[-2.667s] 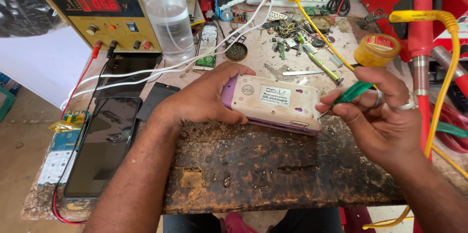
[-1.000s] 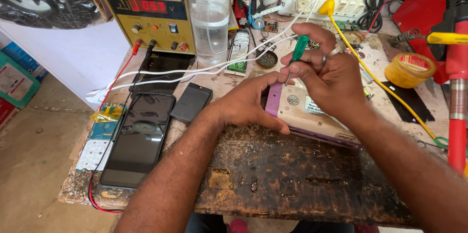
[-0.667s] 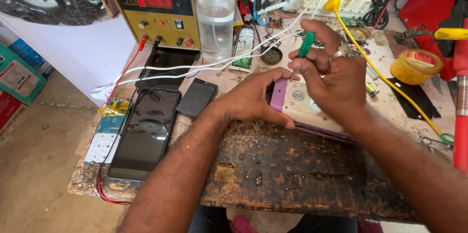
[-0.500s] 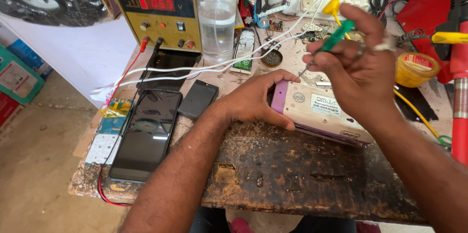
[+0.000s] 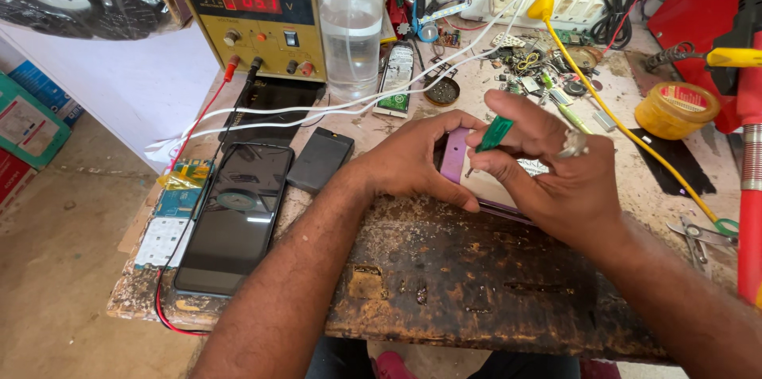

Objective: The person repairs a rechargeable LED emergency light at a cluttered workbench. They unscrew the back cover with a screwdriver, open the housing, test the LED panel, plug the charger into a wall socket and check charging, then handle the battery pack and connect wires to it.

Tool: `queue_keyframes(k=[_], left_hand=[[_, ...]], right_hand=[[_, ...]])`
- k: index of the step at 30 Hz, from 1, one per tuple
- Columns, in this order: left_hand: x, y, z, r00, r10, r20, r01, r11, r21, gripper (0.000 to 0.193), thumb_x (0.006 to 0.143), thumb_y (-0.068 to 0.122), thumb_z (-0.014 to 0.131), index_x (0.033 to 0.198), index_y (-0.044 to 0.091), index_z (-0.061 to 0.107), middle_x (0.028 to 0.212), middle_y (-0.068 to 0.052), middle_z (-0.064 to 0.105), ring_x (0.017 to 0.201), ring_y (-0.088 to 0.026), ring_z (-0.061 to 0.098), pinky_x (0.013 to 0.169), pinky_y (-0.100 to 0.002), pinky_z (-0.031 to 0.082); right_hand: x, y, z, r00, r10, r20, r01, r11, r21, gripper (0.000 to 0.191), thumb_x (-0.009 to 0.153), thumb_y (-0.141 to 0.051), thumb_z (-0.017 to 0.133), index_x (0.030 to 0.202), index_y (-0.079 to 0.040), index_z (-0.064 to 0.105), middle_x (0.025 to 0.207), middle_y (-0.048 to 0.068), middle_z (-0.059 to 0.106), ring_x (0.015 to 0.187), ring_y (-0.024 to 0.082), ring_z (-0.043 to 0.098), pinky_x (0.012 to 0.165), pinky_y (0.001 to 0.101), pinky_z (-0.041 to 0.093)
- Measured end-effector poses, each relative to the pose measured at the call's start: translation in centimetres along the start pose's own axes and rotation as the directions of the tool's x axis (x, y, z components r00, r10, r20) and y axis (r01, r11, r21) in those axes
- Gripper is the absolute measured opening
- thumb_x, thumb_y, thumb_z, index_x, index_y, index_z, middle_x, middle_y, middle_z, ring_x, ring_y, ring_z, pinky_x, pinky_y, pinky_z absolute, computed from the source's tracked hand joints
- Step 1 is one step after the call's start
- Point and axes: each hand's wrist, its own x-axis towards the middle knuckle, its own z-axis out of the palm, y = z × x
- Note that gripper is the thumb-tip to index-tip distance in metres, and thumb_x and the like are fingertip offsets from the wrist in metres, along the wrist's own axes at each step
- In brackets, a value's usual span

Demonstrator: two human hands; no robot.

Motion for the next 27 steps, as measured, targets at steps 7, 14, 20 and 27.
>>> queue_keyframes(k=[7, 14, 20, 27], left_hand=[[0.0, 0.3, -0.1, 0.999, -0.049, 0.003, 0.049, 0.998, -0.027, 0.095, 0.054, 0.033, 0.099, 0.137, 0.011, 0.057, 0.124, -0.006, 0.071, 0.115, -0.017, 0.068, 0.102, -0.033, 0.054], [-0.2, 0.1, 0.2, 1.0, 0.02, -0.021, -0.021, 0.998, -0.053, 0.091, 0.059, 0.033, 0.1, 0.136, 0.007, 0.059, 0.125, -0.008, 0.071, 0.118, -0.019, 0.067, 0.105, -0.033, 0.053], [-0.1, -0.1, 0.2, 0.999, -0.017, -0.04, 0.016, 1.0, -0.018, 0.102, 0.057, 0.034, 0.099, 0.143, 0.008, 0.051, 0.128, -0.008, 0.069, 0.119, -0.019, 0.066, 0.106, -0.033, 0.051], [-0.3, 0.0, 0.2, 0.999, -0.038, -0.03, 0.037, 0.999, -0.026, 0.1, 0.056, 0.035, 0.097, 0.143, 0.009, 0.055, 0.128, -0.009, 0.072, 0.119, -0.02, 0.068, 0.107, -0.033, 0.052]], right_hand=[[-0.2, -0.2, 1.2, 0.99, 0.132, -0.05, -0.1, 0.906, 0.411, 0.052, 0.104, 0.003, 0.064, 0.15, -0.008, 0.041, 0.117, 0.015, 0.074, 0.113, 0.019, 0.075, 0.1, 0.0324, 0.064], [1.1, -1.2, 1.0, 0.988, 0.138, -0.069, -0.114, 0.955, 0.275, 0.057, 0.1, 0.005, 0.066, 0.151, -0.003, 0.041, 0.116, 0.014, 0.075, 0.112, 0.021, 0.074, 0.099, 0.034, 0.062], [3.0, -0.1, -0.5, 0.99, 0.035, -0.139, 0.02, 0.928, 0.373, 0.059, 0.108, 0.003, 0.067, 0.156, -0.006, 0.034, 0.117, 0.009, 0.076, 0.111, 0.019, 0.076, 0.102, 0.0349, 0.062], [2.9, 1.2, 1.2, 0.992, 0.106, -0.068, -0.077, 0.937, 0.339, 0.065, 0.103, 0.003, 0.068, 0.159, -0.005, 0.036, 0.118, 0.012, 0.074, 0.118, 0.018, 0.072, 0.104, 0.0353, 0.062]])
